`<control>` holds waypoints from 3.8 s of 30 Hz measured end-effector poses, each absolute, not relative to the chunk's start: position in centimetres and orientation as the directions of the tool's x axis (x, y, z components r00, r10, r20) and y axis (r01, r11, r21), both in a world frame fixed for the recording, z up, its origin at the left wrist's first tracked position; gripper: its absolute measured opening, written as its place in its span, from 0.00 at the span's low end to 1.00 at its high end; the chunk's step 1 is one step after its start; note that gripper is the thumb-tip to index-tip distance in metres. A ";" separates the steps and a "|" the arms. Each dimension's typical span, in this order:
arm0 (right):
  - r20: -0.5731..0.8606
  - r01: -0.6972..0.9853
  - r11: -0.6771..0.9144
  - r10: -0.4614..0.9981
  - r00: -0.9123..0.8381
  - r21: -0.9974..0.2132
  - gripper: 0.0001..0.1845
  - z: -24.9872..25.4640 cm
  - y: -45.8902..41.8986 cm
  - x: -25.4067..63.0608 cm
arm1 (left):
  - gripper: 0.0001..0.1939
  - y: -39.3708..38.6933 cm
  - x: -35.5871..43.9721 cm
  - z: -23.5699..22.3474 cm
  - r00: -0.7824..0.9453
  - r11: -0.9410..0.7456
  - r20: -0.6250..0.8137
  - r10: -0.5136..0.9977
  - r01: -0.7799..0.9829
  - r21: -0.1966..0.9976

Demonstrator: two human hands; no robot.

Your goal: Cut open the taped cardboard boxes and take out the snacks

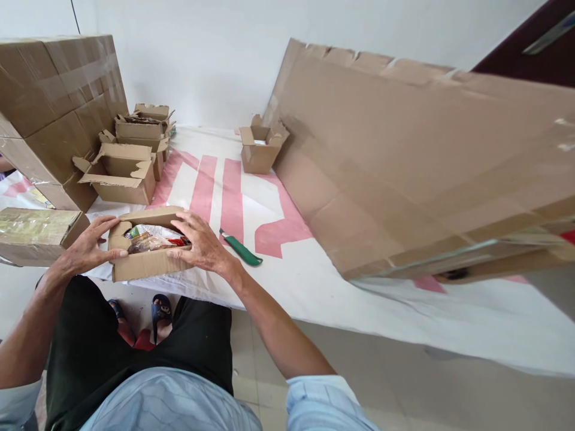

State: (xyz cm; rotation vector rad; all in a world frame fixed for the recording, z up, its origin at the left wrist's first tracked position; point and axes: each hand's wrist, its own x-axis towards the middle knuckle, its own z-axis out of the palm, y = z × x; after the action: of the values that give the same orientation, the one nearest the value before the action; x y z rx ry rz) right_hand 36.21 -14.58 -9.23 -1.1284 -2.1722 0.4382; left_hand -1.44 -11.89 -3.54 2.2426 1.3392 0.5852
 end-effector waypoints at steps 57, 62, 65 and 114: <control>0.491 0.691 0.547 0.815 -0.309 -0.473 0.15 -10.0 -18.4 32.0 | 0.10 -14.4 0.0 -1.1 0.532 -0.616 0.325 0.782 0.738 0.274; 0.482 0.693 0.548 0.816 -0.319 -0.470 0.18 -10.0 -18.3 32.1 | 0.06 -13.7 0.5 -0.3 0.612 -0.668 0.289 0.736 0.726 0.164; 0.478 0.693 0.548 0.817 -0.322 -0.468 0.18 -9.8 -18.3 32.1 | 0.09 -14.1 1.0 -0.5 0.647 -0.704 0.312 0.696 0.700 0.121; 0.487 0.698 0.562 0.805 -0.339 -0.443 0.16 -10.0 -18.3 32.1 | 0.15 -15.9 1.0 -1.4 0.367 -0.421 0.337 0.867 0.901 0.101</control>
State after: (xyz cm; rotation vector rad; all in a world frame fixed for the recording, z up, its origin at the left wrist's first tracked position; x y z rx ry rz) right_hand 32.07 -18.33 -10.01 -1.1996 -2.1169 0.2026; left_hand 1.01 -15.92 -1.36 2.6795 1.7387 0.5569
